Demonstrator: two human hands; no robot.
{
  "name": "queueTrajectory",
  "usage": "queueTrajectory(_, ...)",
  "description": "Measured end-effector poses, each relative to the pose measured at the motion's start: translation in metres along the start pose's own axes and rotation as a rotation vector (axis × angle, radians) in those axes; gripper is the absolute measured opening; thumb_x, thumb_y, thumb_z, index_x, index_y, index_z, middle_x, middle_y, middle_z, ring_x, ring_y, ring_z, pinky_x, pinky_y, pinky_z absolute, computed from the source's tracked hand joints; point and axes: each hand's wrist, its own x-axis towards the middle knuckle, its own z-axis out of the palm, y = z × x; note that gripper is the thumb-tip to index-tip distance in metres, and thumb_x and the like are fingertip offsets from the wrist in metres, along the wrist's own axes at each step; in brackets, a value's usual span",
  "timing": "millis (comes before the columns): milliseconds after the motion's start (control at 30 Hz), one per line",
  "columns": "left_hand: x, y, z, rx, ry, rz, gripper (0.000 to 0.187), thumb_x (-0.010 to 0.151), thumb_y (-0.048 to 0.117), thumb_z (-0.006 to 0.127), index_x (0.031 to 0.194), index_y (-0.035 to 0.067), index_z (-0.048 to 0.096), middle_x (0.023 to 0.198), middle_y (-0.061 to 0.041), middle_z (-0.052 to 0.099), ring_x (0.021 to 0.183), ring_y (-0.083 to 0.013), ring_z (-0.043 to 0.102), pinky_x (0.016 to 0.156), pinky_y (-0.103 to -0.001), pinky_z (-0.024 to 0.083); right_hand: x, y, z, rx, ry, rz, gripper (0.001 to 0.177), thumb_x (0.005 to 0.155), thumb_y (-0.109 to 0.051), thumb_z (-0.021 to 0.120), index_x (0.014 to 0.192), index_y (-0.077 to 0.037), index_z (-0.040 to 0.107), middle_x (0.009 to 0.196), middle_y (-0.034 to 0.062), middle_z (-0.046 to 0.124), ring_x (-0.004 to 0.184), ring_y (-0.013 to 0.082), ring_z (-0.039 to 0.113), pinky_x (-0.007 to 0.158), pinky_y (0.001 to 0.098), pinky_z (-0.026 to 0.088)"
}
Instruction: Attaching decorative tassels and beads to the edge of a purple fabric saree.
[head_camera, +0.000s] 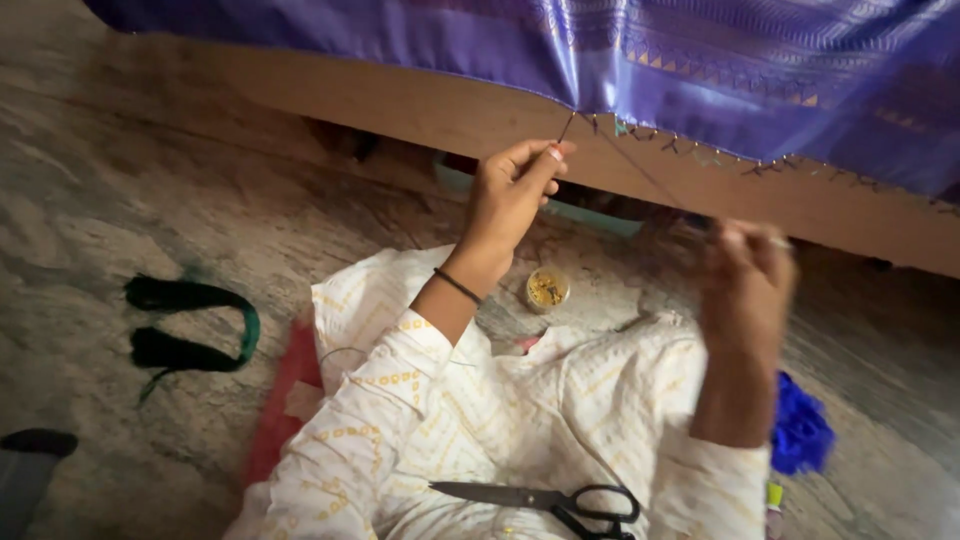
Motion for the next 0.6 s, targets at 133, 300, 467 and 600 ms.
queueTrajectory(133,0.007,-0.011,0.007,-0.214,-0.076,-0.186,0.025,0.102,0.022,0.063,0.117,0.006,0.075,0.091,0.004,0.069,0.076,-0.0026,0.061,0.068,-0.019,0.051,-0.029,-0.001,-0.091,-0.351,0.423,-0.061,0.007,0.111,-0.009,0.063,0.104,-0.009,0.063,0.097,0.0001,0.061,0.080,0.0046,0.060,0.064,0.0196,0.052)
queueTrajectory(300,0.022,-0.012,0.017,-0.361,-0.154,-0.239,0.024,0.102,0.022,0.064,0.118,0.008,0.074,0.092,0.004,0.069,0.076,-0.0041,0.062,0.068,-0.021,0.052,-0.058,0.091,-0.296,-0.178,0.434,-0.221,0.012,0.115,-0.003,0.061,0.104,-0.001,0.057,0.083,0.0059,0.059,0.067,0.0101,0.056,0.054,0.0250,0.042)
queueTrajectory(467,0.034,-0.020,0.026,-0.407,-0.174,-0.222,0.023,0.102,0.020,0.064,0.118,0.006,0.072,0.094,0.001,0.071,0.077,-0.0057,0.064,0.070,-0.023,0.054,-0.093,0.170,-0.402,-0.515,0.918,-0.049,0.012,0.098,0.002,0.057,0.110,0.002,0.054,0.085,0.0039,0.063,0.070,0.0121,0.061,0.053,0.0278,0.044)
queueTrajectory(600,0.038,-0.025,0.027,-0.418,-0.154,-0.223,0.022,0.101,0.020,0.065,0.115,0.006,0.073,0.093,0.000,0.072,0.076,-0.0069,0.064,0.069,-0.024,0.054,-0.128,0.152,-0.506,-0.617,0.895,-0.083,0.010,0.099,0.000,0.058,0.109,0.001,0.056,0.085,0.0049,0.063,0.071,0.0140,0.061,0.055,0.0294,0.044)
